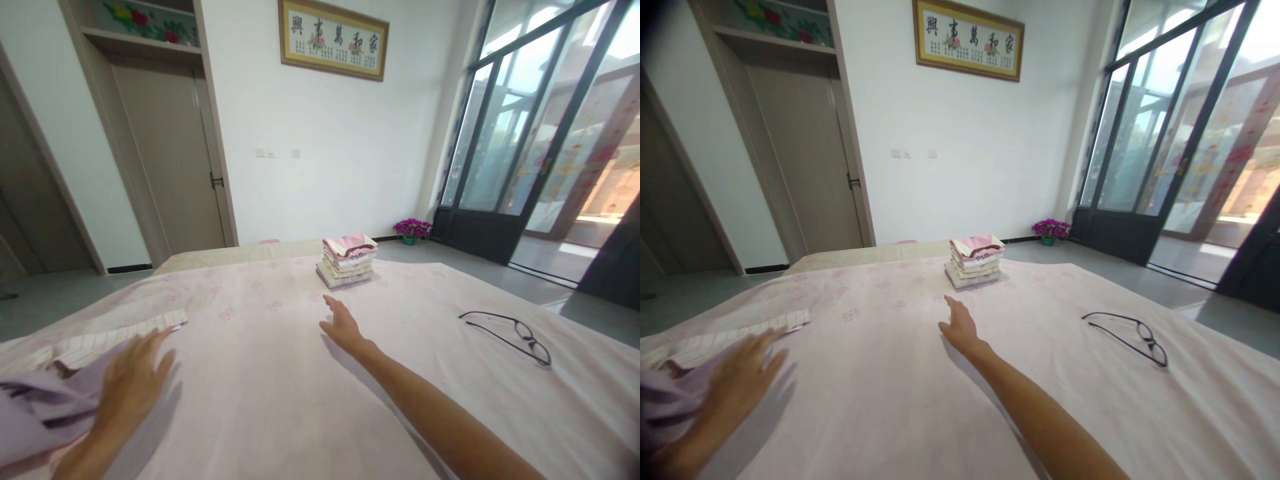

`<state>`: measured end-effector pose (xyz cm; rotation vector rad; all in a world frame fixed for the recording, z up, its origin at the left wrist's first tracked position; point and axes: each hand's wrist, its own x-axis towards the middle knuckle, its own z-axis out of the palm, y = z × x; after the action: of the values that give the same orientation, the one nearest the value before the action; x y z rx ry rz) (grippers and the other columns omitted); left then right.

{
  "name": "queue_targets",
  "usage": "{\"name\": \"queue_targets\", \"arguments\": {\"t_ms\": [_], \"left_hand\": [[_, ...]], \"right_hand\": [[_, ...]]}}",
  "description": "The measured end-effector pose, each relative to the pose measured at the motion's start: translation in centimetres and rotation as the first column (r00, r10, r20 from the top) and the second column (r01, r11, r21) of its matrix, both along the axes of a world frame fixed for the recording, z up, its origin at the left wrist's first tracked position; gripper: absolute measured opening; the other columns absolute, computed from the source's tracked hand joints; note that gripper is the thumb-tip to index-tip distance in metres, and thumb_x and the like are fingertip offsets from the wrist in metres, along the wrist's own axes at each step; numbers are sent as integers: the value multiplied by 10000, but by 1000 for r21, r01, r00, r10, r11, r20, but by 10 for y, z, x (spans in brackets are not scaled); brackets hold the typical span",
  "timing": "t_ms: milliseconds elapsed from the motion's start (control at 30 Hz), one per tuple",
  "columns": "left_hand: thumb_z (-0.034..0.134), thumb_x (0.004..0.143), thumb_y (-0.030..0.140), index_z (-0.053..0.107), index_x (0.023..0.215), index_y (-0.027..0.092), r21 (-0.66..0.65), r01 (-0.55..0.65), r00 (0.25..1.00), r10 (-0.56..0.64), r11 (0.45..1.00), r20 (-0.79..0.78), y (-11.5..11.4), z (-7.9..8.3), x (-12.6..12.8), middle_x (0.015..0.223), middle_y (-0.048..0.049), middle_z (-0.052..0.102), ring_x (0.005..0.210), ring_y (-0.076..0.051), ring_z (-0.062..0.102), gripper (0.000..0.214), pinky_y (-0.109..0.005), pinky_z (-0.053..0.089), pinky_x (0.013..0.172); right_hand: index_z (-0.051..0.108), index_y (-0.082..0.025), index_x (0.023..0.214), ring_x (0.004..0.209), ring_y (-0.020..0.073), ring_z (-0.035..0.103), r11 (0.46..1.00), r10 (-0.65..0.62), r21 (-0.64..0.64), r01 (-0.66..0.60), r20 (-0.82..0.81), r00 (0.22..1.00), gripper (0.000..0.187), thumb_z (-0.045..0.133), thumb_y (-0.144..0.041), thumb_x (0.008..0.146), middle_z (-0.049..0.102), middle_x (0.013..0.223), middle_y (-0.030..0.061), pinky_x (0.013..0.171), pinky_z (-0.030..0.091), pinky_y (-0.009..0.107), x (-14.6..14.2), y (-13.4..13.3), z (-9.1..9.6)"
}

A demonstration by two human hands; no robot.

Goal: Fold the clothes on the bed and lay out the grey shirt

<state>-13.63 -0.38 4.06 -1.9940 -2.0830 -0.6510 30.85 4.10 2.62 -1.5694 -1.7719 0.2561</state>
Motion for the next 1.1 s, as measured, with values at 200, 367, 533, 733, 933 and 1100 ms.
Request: {"name": "queue_targets", "arguments": {"t_ms": [200,367,533,733,933,1100], "left_hand": [[308,941,438,484,1437,169,-243,83,990,-109,967,-94,4,-60,75,1507,-118,452,1424,-316,350,591,-523,226,1168],[265,940,425,550,1390,149,-158,125,983,-145,979,-117,11,-68,68,1476,-122,491,1384,-284,419,600,-480,269,1166],[299,926,437,601,1341,145,-72,165,982,-171,984,-87,15,-72,65,1428,-125,543,1337,-274,479,591,-462,331,1146],[357,911,447,627,1306,182,-31,184,983,-185,982,-9,15,-72,65,1394,-105,577,1308,-276,511,547,-478,367,1131],[353,910,433,628,1302,164,-45,184,983,-183,982,25,15,-65,68,1390,-117,578,1295,-281,520,550,-488,382,1117],[349,921,392,631,1295,166,-73,178,984,-178,981,13,11,-55,74,1380,-109,588,1298,-262,515,521,-464,372,1127]], "right_hand": [[269,-216,1536,1449,333,204,943,-282,298,151,468,837,882,642,-144,739,178,1606,161,1148,232,473,55,61,39],[297,-271,1525,1488,366,51,906,-366,413,89,662,654,774,539,-82,814,65,1636,152,1142,58,602,76,108,54],[375,-281,1487,1479,403,55,929,-325,367,45,753,573,637,506,-145,879,117,1633,142,1085,35,711,75,140,55],[536,-274,1347,1474,388,97,934,-312,355,31,771,555,461,455,-164,907,156,1634,88,1065,132,717,76,145,47],[617,-199,1182,1417,353,226,945,-295,325,45,782,549,347,401,-131,920,245,1600,117,946,426,505,81,145,50],[639,-185,1127,1198,278,419,966,-235,255,47,784,574,325,466,-85,871,466,1404,136,797,484,321,83,142,80]]}}
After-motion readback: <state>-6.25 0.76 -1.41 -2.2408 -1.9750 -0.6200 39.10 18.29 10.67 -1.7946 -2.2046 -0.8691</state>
